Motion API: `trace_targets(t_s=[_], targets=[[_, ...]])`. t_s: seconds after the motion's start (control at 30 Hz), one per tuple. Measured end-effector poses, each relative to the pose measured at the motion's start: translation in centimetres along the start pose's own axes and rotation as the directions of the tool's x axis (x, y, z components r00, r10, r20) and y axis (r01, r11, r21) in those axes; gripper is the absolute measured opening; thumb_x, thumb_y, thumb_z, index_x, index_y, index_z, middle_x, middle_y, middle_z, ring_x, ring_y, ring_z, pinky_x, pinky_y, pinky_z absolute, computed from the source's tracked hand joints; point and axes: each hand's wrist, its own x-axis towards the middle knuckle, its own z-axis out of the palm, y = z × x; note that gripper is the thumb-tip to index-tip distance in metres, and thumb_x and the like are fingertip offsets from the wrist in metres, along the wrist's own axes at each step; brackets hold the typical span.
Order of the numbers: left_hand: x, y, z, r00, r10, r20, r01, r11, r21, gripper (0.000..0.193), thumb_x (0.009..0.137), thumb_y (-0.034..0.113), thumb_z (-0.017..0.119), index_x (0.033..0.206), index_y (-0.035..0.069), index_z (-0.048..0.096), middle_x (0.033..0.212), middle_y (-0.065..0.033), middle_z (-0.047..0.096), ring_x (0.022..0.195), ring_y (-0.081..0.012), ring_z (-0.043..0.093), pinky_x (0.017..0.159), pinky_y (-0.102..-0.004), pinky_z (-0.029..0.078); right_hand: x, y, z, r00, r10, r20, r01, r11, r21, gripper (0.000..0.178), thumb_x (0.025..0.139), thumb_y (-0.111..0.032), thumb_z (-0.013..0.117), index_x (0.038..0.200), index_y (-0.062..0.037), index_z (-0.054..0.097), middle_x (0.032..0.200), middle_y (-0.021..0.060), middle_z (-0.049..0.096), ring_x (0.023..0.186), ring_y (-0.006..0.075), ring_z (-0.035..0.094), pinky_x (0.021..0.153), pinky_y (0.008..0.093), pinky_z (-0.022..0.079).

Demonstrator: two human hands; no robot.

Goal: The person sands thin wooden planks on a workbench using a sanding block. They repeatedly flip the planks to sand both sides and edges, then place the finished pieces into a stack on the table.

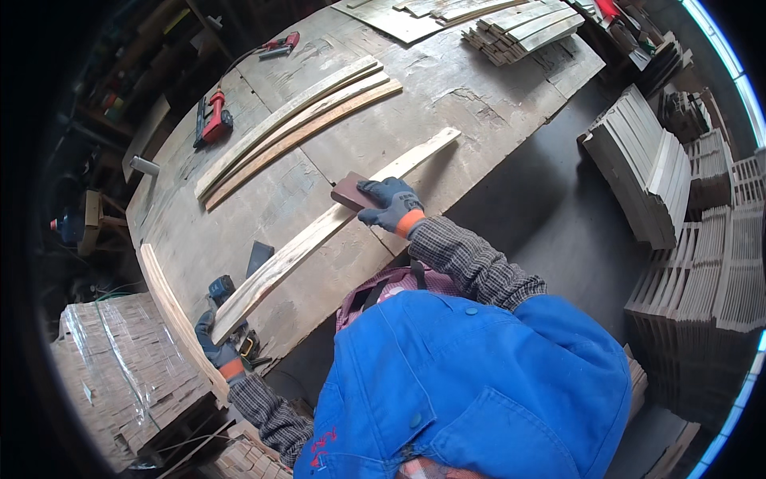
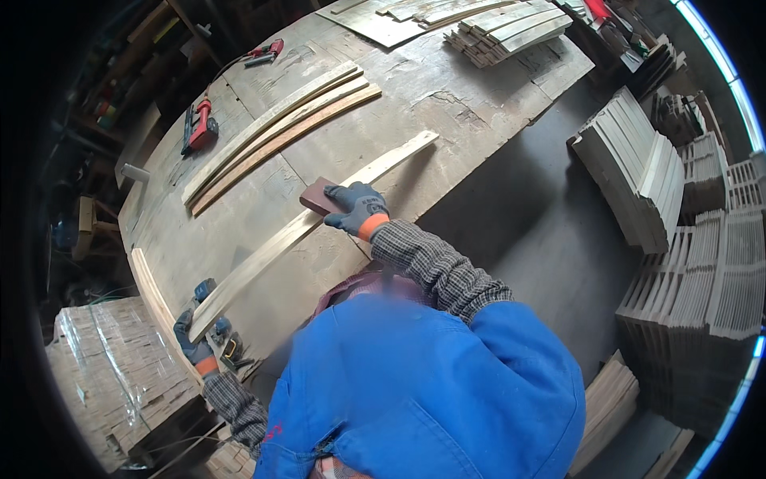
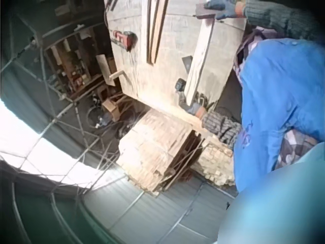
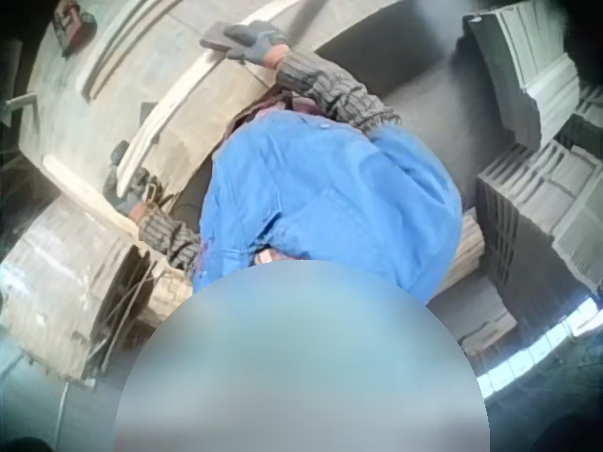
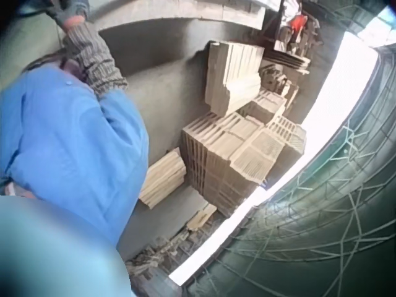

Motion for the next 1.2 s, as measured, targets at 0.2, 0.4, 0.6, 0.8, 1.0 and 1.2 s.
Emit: trace_targets(t_s=[0.2, 0.4, 0.6, 0.8, 1.0, 1.2], targets=[[-0.2, -0.4, -0.9, 0.939, 0.262, 0.222, -0.322, 0.897, 0.303, 0.020, 0.092, 0.002, 0.060, 0.111, 0.004, 0.064, 0.110, -0.0111, 0.066, 0.103, -0.0219, 0.063, 0.093, -0.0346, 0.053, 0.6, 0.4, 0.8, 0.988, -0.121, 0.099, 0.129, 0.988, -0.083, 0.069, 0.076, -0.047, 0.077, 0.138, -0.0212, 0.061, 0.117, 0.0140, 0.063, 0.113, 0.0337, 0.058, 0.100, 0.0426, 0.045], [-1.1, -1.2, 0.1, 0.899, 0.224, 0.376, -0.390, 0.801, 0.455, 0.028, 0.082, -0.011, 0.058, 0.106, 0.003, 0.061, 0.109, -0.0080, 0.065, 0.103, -0.0184, 0.060, 0.096, -0.0319, 0.049, 5.9, 14.0, -2.2, 0.975, 0.174, -0.139, -0.199, 0.962, -0.189, 0.072, 0.075, -0.058, 0.075, 0.140, -0.0308, 0.059, 0.130, 0.0168, 0.060, 0.123, 0.0370, 0.053, 0.107, 0.0438, 0.042], [-1.0, 0.3, 0.5, 0.925, 0.188, 0.330, -0.327, 0.837, 0.440, 0.025, 0.084, -0.011, 0.058, 0.104, 0.003, 0.062, 0.109, -0.0077, 0.065, 0.104, -0.0180, 0.059, 0.096, -0.0318, 0.049, 10.4, 22.8, -7.9, 0.841, 0.491, -0.229, -0.536, 0.816, -0.216, 0.078, 0.071, -0.055, 0.082, 0.140, -0.0267, 0.060, 0.127, 0.0181, 0.062, 0.120, 0.0363, 0.058, 0.105, 0.0433, 0.045], [1.9, 1.3, 0.4, 0.986, -0.032, 0.166, -0.012, 0.966, 0.259, 0.014, 0.094, 0.013, 0.054, 0.094, 0.003, 0.064, 0.103, -0.0099, 0.066, 0.100, -0.0220, 0.061, 0.094, -0.0358, 0.051, 8.2, 21.0, -4.3, 0.959, 0.225, -0.174, -0.244, 0.965, -0.093, 0.074, 0.072, -0.057, 0.079, 0.139, -0.0326, 0.060, 0.124, 0.0163, 0.061, 0.121, 0.0363, 0.053, 0.106, 0.0460, 0.042], [2.0, 2.5, 0.2, 0.966, -0.254, 0.049, 0.247, 0.961, 0.122, 0.023, 0.093, 0.023, 0.060, 0.096, 0.001, 0.067, 0.103, -0.0119, 0.068, 0.097, -0.0251, 0.063, 0.093, -0.0367, 0.053, 11.9, 27.4, -8.5, 0.912, 0.364, -0.189, -0.392, 0.909, -0.143, 0.073, 0.076, -0.055, 0.077, 0.142, -0.0302, 0.058, 0.130, 0.0157, 0.060, 0.122, 0.0337, 0.054, 0.106, 0.0428, 0.042], [1.8, 1.9, -0.8, 0.962, -0.273, 0.024, 0.271, 0.960, 0.072, 0.025, 0.092, 0.024, 0.059, 0.095, 0.001, 0.069, 0.106, -0.0164, 0.071, 0.099, -0.0279, 0.066, 0.094, -0.0407, 0.053, 17.6, 34.6, -14.7, 0.693, 0.707, -0.141, -0.721, 0.672, -0.170, 0.081, 0.078, -0.063, 0.071, 0.150, -0.0342, 0.046, 0.148, 0.0150, 0.048, 0.138, 0.0352, 0.045, 0.113, 0.0459, 0.040]])
